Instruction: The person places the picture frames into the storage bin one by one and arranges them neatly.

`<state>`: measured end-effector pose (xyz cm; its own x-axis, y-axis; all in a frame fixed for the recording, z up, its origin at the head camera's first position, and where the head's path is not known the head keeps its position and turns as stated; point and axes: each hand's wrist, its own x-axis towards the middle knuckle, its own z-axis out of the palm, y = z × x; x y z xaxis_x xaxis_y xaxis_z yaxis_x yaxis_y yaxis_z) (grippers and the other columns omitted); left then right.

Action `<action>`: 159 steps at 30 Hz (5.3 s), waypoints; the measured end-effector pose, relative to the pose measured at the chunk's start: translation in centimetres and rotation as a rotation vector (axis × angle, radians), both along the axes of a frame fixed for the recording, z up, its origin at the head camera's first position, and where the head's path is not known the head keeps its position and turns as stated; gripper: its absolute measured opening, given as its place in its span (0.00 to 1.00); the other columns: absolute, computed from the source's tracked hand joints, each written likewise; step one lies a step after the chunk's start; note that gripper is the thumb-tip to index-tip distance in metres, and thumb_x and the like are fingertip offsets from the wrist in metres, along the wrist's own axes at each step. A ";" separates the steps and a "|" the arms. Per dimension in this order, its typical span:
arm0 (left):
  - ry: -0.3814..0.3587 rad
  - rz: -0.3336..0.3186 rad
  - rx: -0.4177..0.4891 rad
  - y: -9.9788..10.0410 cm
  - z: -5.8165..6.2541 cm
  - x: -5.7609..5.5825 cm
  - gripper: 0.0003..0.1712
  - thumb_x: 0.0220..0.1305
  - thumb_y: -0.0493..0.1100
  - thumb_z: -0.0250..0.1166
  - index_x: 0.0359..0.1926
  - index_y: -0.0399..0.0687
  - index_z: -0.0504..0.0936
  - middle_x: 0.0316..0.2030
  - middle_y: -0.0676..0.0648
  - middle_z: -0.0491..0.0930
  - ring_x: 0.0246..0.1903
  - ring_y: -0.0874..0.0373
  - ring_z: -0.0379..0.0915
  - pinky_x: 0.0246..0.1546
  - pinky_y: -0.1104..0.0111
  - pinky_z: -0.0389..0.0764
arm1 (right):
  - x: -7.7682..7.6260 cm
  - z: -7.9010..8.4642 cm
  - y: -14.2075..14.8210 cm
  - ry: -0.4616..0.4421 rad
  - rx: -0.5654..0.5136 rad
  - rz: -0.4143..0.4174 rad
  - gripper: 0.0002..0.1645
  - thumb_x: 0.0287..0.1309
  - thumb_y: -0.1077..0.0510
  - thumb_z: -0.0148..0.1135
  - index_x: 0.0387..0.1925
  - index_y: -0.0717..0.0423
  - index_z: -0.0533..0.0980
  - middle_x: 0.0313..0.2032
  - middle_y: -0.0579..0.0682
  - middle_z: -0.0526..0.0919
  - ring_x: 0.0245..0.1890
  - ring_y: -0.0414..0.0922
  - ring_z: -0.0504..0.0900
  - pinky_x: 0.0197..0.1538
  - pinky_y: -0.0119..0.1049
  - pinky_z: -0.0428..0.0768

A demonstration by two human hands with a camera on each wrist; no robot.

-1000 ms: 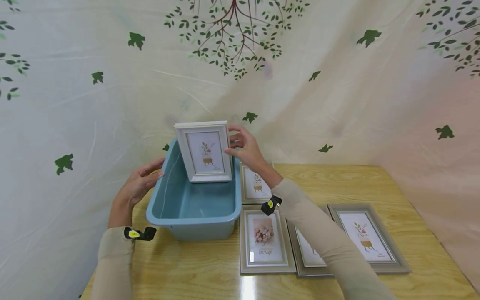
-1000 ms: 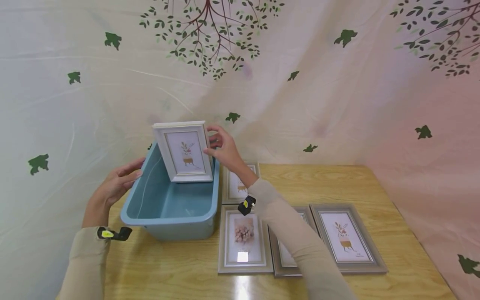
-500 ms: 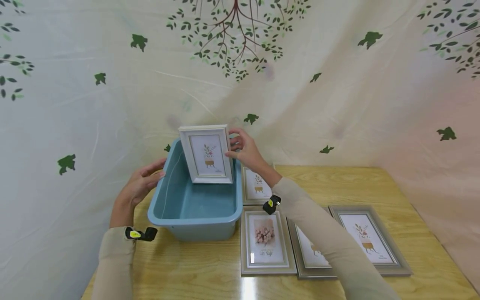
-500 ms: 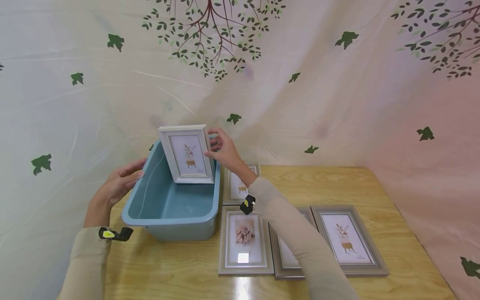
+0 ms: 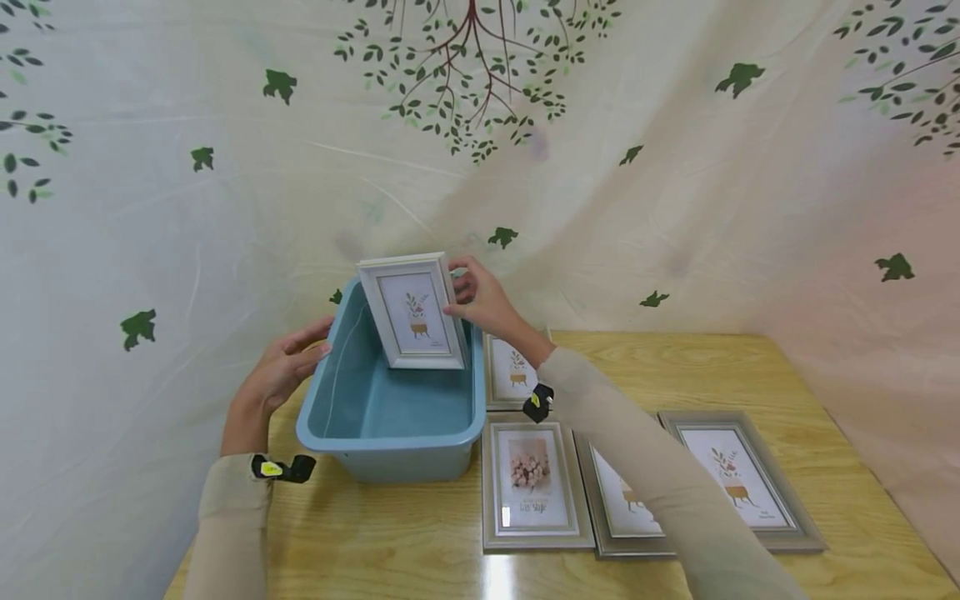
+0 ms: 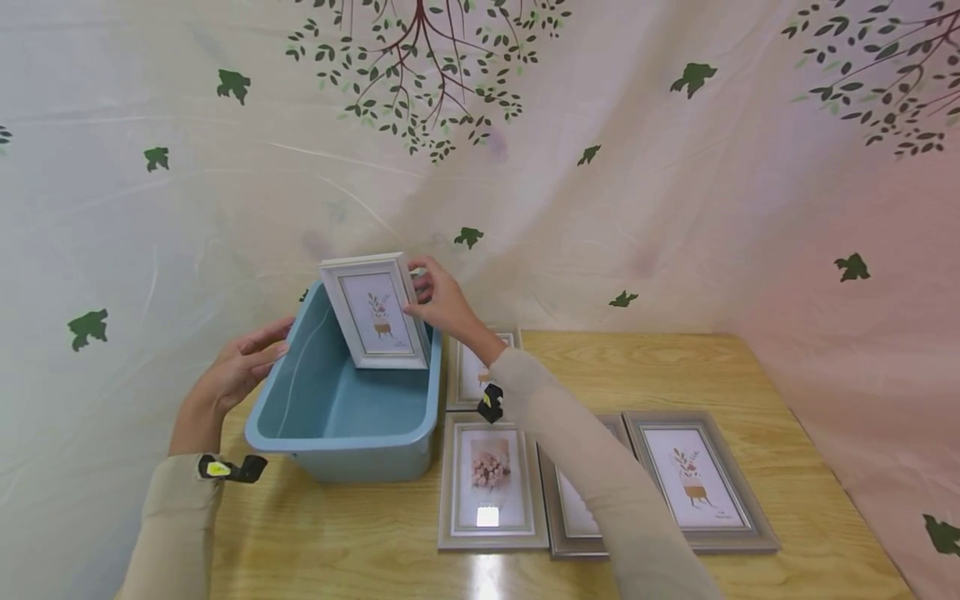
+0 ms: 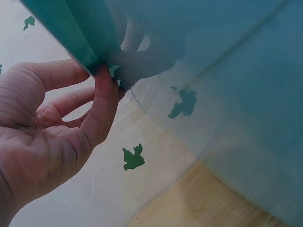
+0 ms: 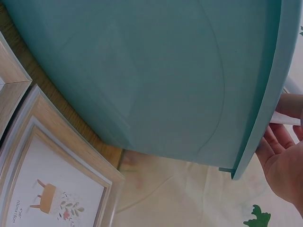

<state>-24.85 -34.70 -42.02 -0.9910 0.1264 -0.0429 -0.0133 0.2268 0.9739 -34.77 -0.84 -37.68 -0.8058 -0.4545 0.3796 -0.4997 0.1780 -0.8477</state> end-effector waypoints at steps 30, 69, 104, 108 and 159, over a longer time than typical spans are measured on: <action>-0.008 -0.009 0.034 -0.1 0.5 -0.1 0.37 0.76 0.47 0.60 0.80 0.47 0.57 0.73 0.40 0.61 0.55 0.70 0.76 0.51 0.76 0.80 | 0.0 -0.1 -2.0 0.003 0.236 0.020 0.37 0.56 0.73 0.70 0.64 0.61 0.66 0.47 0.63 0.81 0.44 0.54 0.84 0.50 0.42 0.84; -0.012 0.005 0.014 0.0 0.3 -0.1 0.39 0.74 0.51 0.62 0.80 0.53 0.58 0.73 0.42 0.62 0.57 0.66 0.74 0.51 0.77 0.80 | -1.5 -0.2 -1.2 -0.009 0.132 -0.034 0.36 0.53 0.74 0.71 0.63 0.60 0.70 0.44 0.62 0.85 0.43 0.55 0.86 0.52 0.44 0.85; -0.018 -0.008 0.038 0.0 0.4 -0.1 0.38 0.76 0.49 0.60 0.80 0.50 0.57 0.76 0.38 0.58 0.56 0.68 0.75 0.51 0.77 0.79 | -2.0 -1.5 -1.7 0.163 0.293 -0.142 0.30 0.51 0.72 0.73 0.53 0.59 0.70 0.44 0.59 0.85 0.42 0.50 0.86 0.47 0.40 0.85; -0.011 -0.003 0.018 -0.1 0.4 0.0 0.39 0.75 0.50 0.60 0.80 0.51 0.57 0.76 0.39 0.58 0.57 0.68 0.75 0.54 0.74 0.80 | -2.1 -1.3 -1.7 0.185 0.333 -0.172 0.28 0.52 0.72 0.73 0.52 0.59 0.70 0.45 0.58 0.85 0.43 0.50 0.86 0.47 0.41 0.84; -0.039 0.011 -0.023 0.8 1.3 -0.1 0.39 0.74 0.49 0.63 0.79 0.49 0.59 0.72 0.38 0.63 0.55 0.67 0.74 0.51 0.77 0.79 | -2.5 -0.8 -0.2 0.201 0.474 -0.265 0.26 0.57 0.63 0.74 0.56 0.60 0.77 0.54 0.57 0.81 0.56 0.51 0.79 0.63 0.44 0.77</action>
<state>-24.94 -33.93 -40.72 -0.9899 0.1142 -0.0841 -0.0534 0.2491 0.9670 -37.30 -1.01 -38.46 -0.8484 -0.4049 0.3409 -0.5293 0.6564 -0.5377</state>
